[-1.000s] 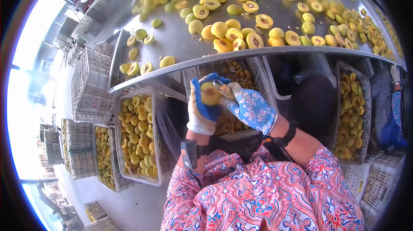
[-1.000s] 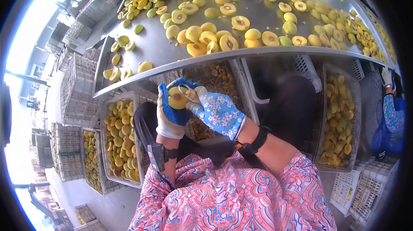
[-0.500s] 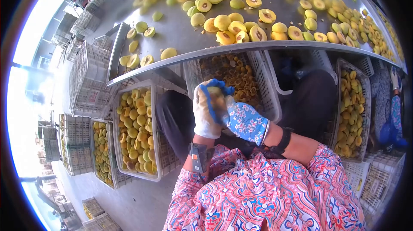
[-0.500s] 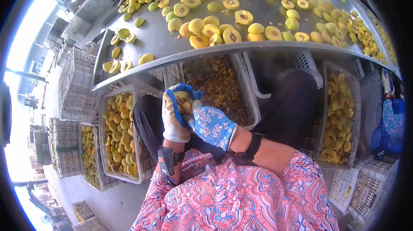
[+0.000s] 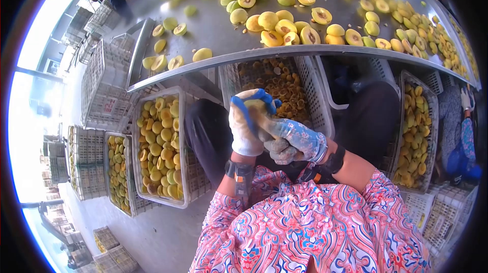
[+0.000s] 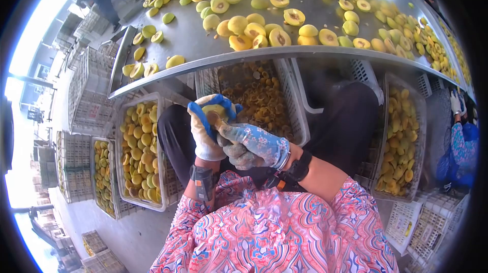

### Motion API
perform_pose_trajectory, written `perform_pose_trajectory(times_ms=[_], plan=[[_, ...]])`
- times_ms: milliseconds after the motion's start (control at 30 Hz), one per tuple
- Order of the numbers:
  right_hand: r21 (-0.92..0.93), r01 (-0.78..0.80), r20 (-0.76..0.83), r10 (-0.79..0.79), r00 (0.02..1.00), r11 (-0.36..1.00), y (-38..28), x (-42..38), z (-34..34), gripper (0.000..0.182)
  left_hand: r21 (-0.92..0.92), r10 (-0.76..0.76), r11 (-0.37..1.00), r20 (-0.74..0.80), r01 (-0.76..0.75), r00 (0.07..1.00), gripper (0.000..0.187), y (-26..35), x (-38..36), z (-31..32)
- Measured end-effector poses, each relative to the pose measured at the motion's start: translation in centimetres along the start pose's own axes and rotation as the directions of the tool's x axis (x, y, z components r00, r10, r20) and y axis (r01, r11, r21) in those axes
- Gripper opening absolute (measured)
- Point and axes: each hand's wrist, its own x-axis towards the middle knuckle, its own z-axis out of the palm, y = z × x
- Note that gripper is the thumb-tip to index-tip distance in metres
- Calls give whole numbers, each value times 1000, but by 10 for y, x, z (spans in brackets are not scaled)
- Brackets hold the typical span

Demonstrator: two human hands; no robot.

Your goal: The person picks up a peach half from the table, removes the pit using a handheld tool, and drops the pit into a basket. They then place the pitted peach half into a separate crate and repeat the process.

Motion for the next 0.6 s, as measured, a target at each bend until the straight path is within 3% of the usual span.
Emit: perform_pose_trajectory(times_ms=[100,167,233,300,333,367,433,467,567,600], plan=[[89,5,7,-6,1000,996,5,-6,-11,33,36,-65,997,-56,67,996,65,0,3,1],[50,58,76,-62,995,997,0,-16,-11,32,35,-128,990,-111,133,985,66,-1,5,0],[34,104,159,-108,981,994,-11,-28,-8,31,28,-77,996,-248,87,966,66,-11,17,-24],[-10,171,1,-171,985,985,-15,-32,-15,29,-63,-151,987,-106,144,983,66,-8,15,-35],[-306,152,-184,-216,959,940,-17,-27,-20,29,-71,-169,984,-107,162,980,65,-5,13,-33],[-572,62,-336,-303,892,818,-19,-23,-24,30,-81,-183,981,-107,175,977,64,-3,12,-28],[-855,-168,-400,-415,818,491,-24,-26,-21,31,-96,-212,974,-71,205,975,63,-4,14,-28],[-916,-285,-392,-477,787,282,-28,-24,-21,31,-96,-225,971,-40,221,973,62,-10,16,-38],[-936,-296,-107,-648,754,-189,-21,-16,-57,36,30,-188,981,-52,190,981,55,-3,14,-43],[-950,-297,-144,-701,698,-100,-24,-13,-37,37,109,-184,977,-29,186,983,54,-1,11,-44]])
